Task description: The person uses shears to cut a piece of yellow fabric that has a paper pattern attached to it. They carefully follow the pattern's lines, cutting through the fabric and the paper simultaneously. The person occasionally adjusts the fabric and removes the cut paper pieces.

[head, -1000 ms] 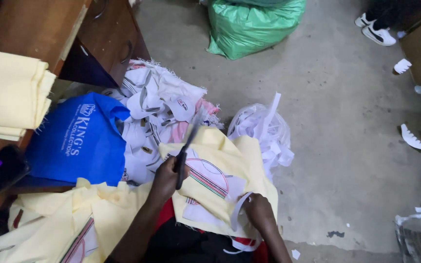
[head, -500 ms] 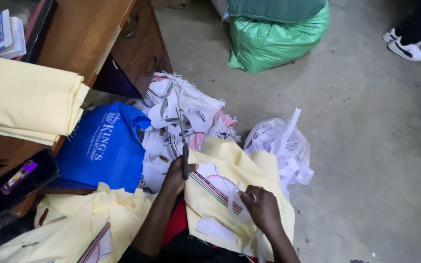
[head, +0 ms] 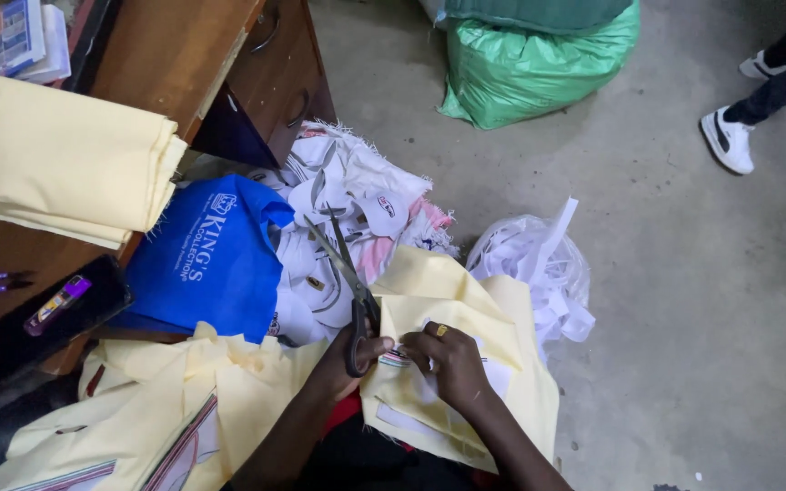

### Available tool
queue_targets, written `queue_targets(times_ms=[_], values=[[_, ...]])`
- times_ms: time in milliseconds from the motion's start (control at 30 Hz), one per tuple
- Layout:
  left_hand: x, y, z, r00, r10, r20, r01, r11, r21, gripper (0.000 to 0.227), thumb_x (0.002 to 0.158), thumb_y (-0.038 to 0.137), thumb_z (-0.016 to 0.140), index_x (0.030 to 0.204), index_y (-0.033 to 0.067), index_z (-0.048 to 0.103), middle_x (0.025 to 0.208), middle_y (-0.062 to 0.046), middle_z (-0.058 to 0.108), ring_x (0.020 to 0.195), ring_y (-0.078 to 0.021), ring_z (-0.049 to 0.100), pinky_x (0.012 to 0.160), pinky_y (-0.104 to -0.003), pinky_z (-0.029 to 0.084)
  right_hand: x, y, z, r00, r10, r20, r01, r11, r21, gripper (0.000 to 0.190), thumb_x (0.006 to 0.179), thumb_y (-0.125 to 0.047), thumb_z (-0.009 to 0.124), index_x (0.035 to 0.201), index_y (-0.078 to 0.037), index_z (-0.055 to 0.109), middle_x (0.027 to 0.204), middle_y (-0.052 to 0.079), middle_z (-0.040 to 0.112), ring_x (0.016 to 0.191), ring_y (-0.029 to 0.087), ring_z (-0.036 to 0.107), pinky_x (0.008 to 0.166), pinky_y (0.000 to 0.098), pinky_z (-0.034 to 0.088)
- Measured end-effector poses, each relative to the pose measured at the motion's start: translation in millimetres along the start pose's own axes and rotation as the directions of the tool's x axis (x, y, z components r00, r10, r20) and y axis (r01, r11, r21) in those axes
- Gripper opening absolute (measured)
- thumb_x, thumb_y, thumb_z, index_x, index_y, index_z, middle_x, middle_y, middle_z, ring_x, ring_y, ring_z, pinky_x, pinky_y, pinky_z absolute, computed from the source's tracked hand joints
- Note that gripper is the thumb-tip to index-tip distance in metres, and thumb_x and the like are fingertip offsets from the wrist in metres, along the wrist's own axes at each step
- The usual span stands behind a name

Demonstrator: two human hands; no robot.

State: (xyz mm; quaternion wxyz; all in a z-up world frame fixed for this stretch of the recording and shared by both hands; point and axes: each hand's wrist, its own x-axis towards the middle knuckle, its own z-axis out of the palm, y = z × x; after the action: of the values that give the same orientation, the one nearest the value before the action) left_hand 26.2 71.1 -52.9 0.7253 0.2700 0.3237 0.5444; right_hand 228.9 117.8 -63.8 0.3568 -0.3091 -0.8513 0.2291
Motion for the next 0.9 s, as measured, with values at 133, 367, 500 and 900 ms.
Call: queue_targets(times_ms=[133, 367, 500, 900], values=[[-4, -20, -17, 0.982, 0.151, -0.117, -0.101, 0.931, 0.351, 0.033, 0.087, 0.016, 0.084, 0.107, 0.0115, 0.058, 0.1, -0.002, 0.059, 0.1, -0.0174, 0.063, 0.089, -0.036, 0.053, 12, -1, -7, 0.997, 0.015, -0.077, -0.009, 0.997, 0.074, 0.01, 0.094, -0.009, 0.079, 0.102, -0.014, 0.08, 0.082, 0.0, 0.068, 0.066, 0.016, 0.069, 0.058, 0.0288, 0.049], [4, -37, -16, 0.889, 0.311, -0.337, -0.069, 0.817, 0.572, 0.026, 0.087, 0.004, 0.083, 0.097, 0.0116, 0.06, 0.091, 0.0, 0.061, 0.088, -0.014, 0.059, 0.084, -0.032, 0.051, 16, -11, -4, 0.994, -0.051, -0.098, 0.05, 0.999, -0.008, 0.014, 0.095, -0.005, 0.075, 0.107, -0.012, 0.079, 0.081, 0.002, 0.067, 0.065, 0.021, 0.066, 0.056, 0.0343, 0.05], [1, -18, -2, 0.891, 0.336, -0.305, -0.072, 0.768, 0.636, 0.021, 0.088, 0.012, 0.081, 0.098, 0.0109, 0.062, 0.09, 0.0, 0.064, 0.087, -0.0157, 0.064, 0.085, -0.033, 0.053, 10, -4, -2, 0.984, -0.139, -0.11, 0.129, 0.987, -0.092, 0.025, 0.092, 0.0, 0.079, 0.115, -0.009, 0.077, 0.082, 0.003, 0.065, 0.066, 0.024, 0.063, 0.056, 0.0375, 0.047], [12, -29, 2, 0.899, 0.279, -0.336, -0.261, 0.96, 0.1, 0.027, 0.078, -0.005, 0.079, 0.09, 0.0086, 0.059, 0.091, 0.0, 0.056, 0.086, -0.0144, 0.056, 0.081, -0.032, 0.044, 10, -14, -9, 0.839, -0.484, -0.248, 0.373, 0.844, -0.385, 0.018, 0.094, 0.005, 0.076, 0.11, 0.0, 0.07, 0.075, 0.005, 0.051, 0.064, 0.023, 0.04, 0.055, 0.0402, 0.035]])
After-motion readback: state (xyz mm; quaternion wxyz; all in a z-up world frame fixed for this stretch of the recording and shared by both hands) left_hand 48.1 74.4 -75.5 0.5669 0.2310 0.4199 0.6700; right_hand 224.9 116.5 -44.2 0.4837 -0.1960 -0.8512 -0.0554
